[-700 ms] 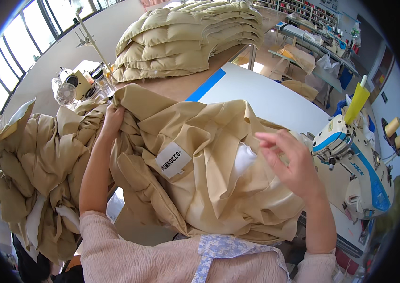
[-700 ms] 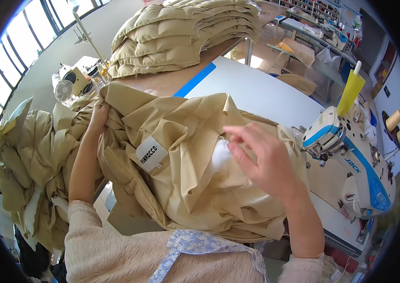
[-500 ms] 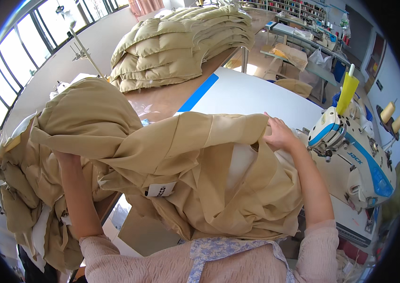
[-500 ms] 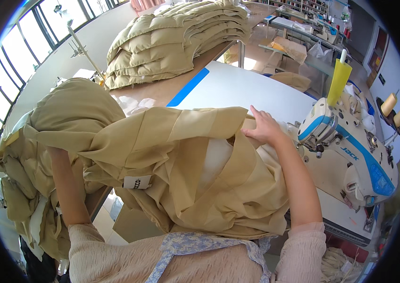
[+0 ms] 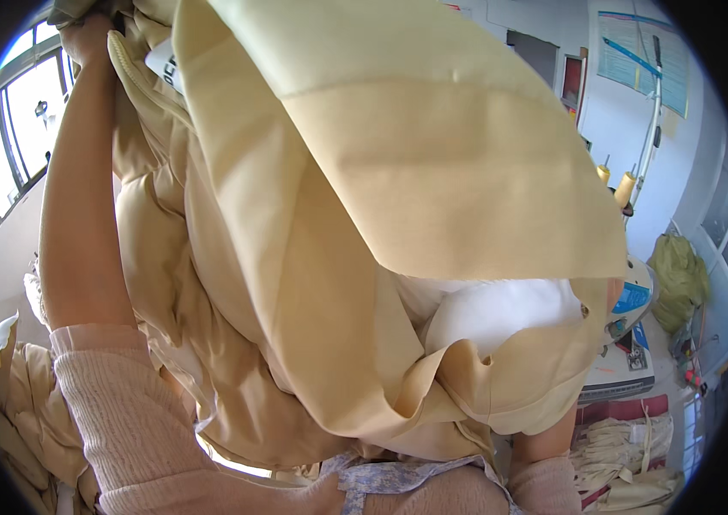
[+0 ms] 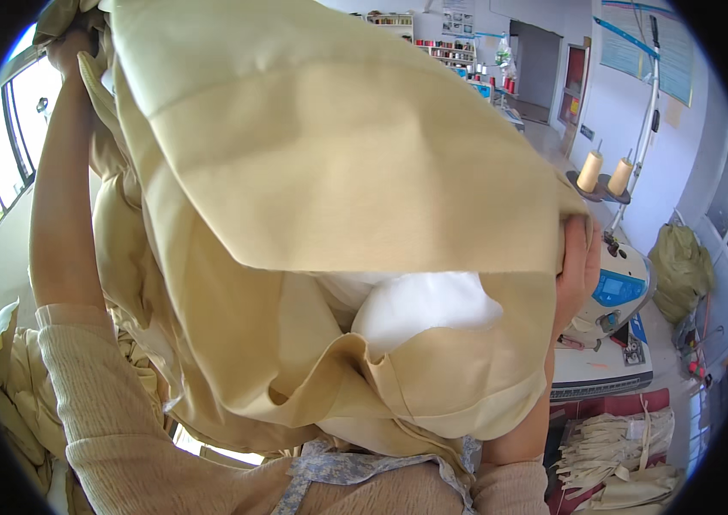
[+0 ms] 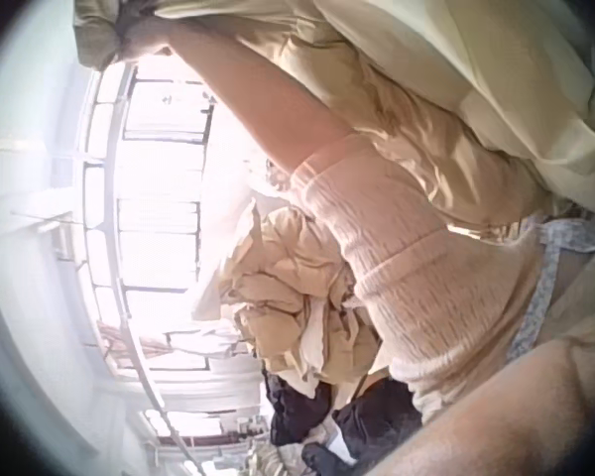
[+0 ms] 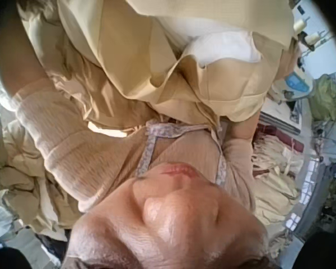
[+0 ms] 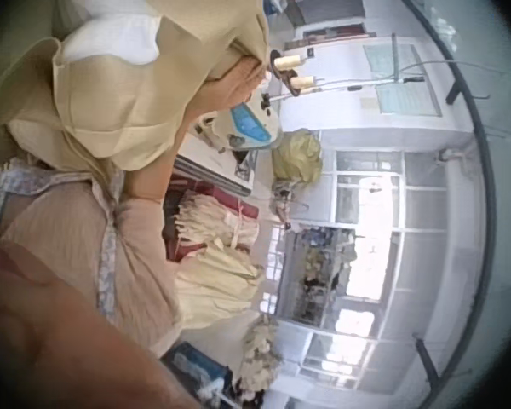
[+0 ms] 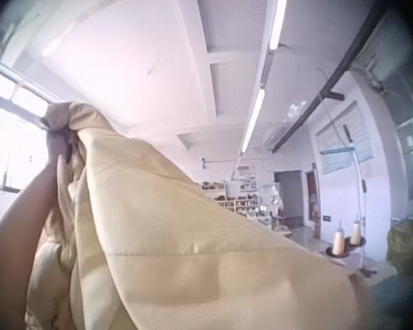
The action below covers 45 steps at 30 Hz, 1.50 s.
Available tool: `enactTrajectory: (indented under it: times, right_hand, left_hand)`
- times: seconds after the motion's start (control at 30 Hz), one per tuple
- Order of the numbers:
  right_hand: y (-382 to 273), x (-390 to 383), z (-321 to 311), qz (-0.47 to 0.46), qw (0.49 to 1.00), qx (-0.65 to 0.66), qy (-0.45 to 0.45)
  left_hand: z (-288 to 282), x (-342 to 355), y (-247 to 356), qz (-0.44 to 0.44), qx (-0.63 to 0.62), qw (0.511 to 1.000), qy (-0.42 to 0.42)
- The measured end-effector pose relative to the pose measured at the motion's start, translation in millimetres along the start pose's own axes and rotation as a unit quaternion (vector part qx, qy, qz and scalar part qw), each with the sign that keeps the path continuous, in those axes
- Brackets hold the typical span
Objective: The person sews a beige puffer jacket using a sewing machine, aligning the zipper and stitching along the edge. They then turn the jacket inside out and zip it closed to inspect the finished seam.
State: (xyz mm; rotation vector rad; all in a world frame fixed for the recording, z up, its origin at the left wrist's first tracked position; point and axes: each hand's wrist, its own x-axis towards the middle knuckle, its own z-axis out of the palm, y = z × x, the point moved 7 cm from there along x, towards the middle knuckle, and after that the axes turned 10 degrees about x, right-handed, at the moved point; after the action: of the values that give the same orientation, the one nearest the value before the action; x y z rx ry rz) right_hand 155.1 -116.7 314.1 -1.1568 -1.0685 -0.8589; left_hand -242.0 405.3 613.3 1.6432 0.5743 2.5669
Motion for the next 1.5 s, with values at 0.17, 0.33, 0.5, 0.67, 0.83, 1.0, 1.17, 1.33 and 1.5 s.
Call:
enactTrajectory:
  times: [0.17,0.33,0.5,0.67,0.83,1.0,1.17,1.33,1.5]
  right_hand:
    - [13.8,-78.6,14.1,0.312,0.877,0.335,0.145]
    - [69.4,-180.9,52.8,0.451,0.862,0.180,-0.144]
    - [56.2,-205.3,61.2,0.455,0.819,0.138,-0.321]
    - [84.0,-172.9,55.7,0.368,0.803,-0.103,-0.457]
    - [111.1,-142.1,152.3,0.168,0.826,-0.132,-0.521]
    - [134.8,-171.1,229.7,0.202,0.657,-0.135,-0.713]
    - [120.3,-248.1,243.3,0.142,0.639,-0.153,-0.740]
    - [107.4,-119.7,262.6,0.274,0.889,0.130,-0.344]
    - [46.8,61.8,263.5,0.176,0.924,0.338,-0.036]
  left_hand:
    - [44.8,-116.6,-124.6,-0.151,0.140,0.944,-0.257]
    - [-97.0,-365.1,-275.2,-0.385,0.315,0.589,-0.636]
    - [-197.0,-350.8,-285.4,-0.241,0.327,0.820,-0.404]
    - [-80.9,-385.6,-28.2,-0.200,0.320,0.668,-0.641]
    - [-52.7,-415.9,0.3,-0.026,0.298,0.683,-0.666]
    - [-133.6,-496.9,-56.3,0.059,0.312,0.617,-0.720]
    - [-183.4,-471.3,-42.9,-0.078,0.216,0.715,-0.660]
    - [-199.4,-467.5,-14.8,-0.036,0.198,0.686,-0.699]
    - [-167.9,-465.5,-46.4,-0.045,0.256,0.746,-0.612]
